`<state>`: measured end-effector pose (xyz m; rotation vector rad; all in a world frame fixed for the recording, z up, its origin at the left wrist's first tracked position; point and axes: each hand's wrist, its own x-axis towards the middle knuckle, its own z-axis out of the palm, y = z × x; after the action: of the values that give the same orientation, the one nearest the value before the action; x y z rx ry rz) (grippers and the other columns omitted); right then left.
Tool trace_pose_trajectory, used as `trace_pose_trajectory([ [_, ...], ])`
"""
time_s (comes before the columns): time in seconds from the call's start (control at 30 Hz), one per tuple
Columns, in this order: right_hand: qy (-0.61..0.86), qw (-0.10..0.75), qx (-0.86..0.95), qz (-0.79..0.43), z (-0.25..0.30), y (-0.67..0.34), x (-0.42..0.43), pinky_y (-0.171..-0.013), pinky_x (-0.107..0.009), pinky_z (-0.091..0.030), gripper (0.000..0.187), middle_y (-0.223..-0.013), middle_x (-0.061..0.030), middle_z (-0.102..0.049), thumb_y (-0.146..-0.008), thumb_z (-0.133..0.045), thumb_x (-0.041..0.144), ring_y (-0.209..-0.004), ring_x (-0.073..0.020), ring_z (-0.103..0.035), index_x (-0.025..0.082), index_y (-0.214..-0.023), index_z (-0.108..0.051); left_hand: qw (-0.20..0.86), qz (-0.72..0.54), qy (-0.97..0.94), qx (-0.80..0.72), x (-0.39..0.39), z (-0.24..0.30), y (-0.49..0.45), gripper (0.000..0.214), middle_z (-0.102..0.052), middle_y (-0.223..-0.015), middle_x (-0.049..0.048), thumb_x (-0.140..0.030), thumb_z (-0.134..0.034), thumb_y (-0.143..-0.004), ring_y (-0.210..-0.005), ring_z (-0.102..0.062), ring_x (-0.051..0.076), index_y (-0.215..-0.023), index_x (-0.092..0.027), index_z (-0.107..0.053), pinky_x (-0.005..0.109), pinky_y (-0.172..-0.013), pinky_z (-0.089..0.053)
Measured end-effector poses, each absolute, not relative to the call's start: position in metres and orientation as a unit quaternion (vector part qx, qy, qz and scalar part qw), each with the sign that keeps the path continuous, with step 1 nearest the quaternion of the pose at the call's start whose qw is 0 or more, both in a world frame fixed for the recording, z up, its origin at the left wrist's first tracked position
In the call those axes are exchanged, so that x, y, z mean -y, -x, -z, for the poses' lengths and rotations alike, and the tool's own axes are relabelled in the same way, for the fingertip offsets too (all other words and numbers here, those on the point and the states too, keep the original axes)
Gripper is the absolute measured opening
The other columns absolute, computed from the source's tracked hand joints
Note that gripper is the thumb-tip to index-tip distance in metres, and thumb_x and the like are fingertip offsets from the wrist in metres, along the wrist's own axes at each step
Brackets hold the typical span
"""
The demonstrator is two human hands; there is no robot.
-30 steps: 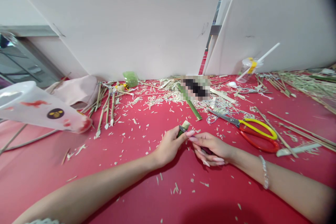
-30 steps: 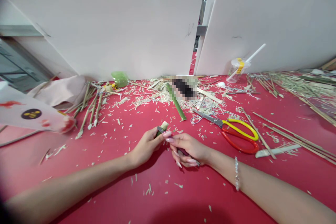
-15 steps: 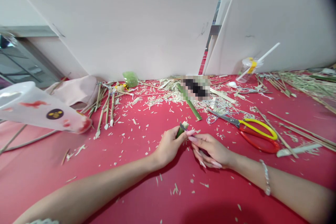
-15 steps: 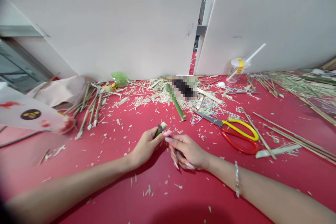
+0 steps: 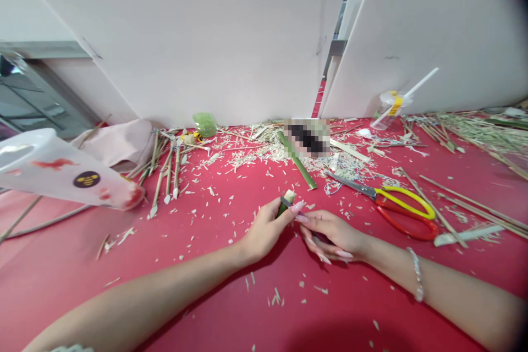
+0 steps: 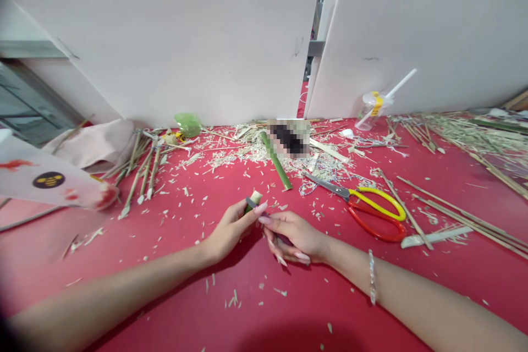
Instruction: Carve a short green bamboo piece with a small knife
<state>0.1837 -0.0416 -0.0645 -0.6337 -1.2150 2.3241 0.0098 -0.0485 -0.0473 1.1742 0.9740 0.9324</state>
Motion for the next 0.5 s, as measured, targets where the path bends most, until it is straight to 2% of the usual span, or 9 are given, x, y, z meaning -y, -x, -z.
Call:
trace_pose_trajectory([
  [0.1,0.227,0.232,0.434,-0.84,0.0637,-0.1825,0.042,-0.027,-0.014,-0.032,0.047,-0.037,0.0041,-0.056,-0.092,-0.054,0.052,-0.017,-0.0028,-0.028,0.014,-0.066,-0.055,0.637,-0.413,-0.502,-0.414,0.0498,0.0465,-0.0099,0.038,-0.046,-0.061,-0.0031,-0.053,-0.066,-0.081,-0.059,-0.043,0.012,-0.08,-0.017,-0.054,0.026,-0.059,-0.036],
  [0.33,0.262,0.243,0.431,-0.829,0.0643,-0.1812,0.0438,-0.024,-0.014,-0.024,0.047,-0.04,0.0032,-0.058,-0.09,-0.057,0.055,-0.018,-0.0026,-0.028,0.014,-0.068,-0.057,0.639,-0.413,-0.498,-0.417,0.05,0.0477,-0.0085,0.034,-0.036,-0.056,-0.0066,-0.049,-0.065,-0.083,-0.053,-0.034,0.01,-0.078,-0.018,-0.052,0.025,-0.053,-0.031],
  [0.5,0.28,0.251,0.435,-0.818,0.0629,-0.181,0.0446,-0.024,-0.014,-0.022,0.048,-0.038,0.0037,-0.056,-0.09,-0.057,0.055,-0.018,-0.0022,-0.028,0.013,-0.067,-0.057,0.65,-0.412,-0.488,-0.411,0.0505,0.0478,-0.0086,0.032,-0.037,-0.057,-0.007,-0.048,-0.064,-0.084,-0.052,-0.033,0.009,-0.08,-0.019,-0.051,0.025,-0.053,-0.03],
])
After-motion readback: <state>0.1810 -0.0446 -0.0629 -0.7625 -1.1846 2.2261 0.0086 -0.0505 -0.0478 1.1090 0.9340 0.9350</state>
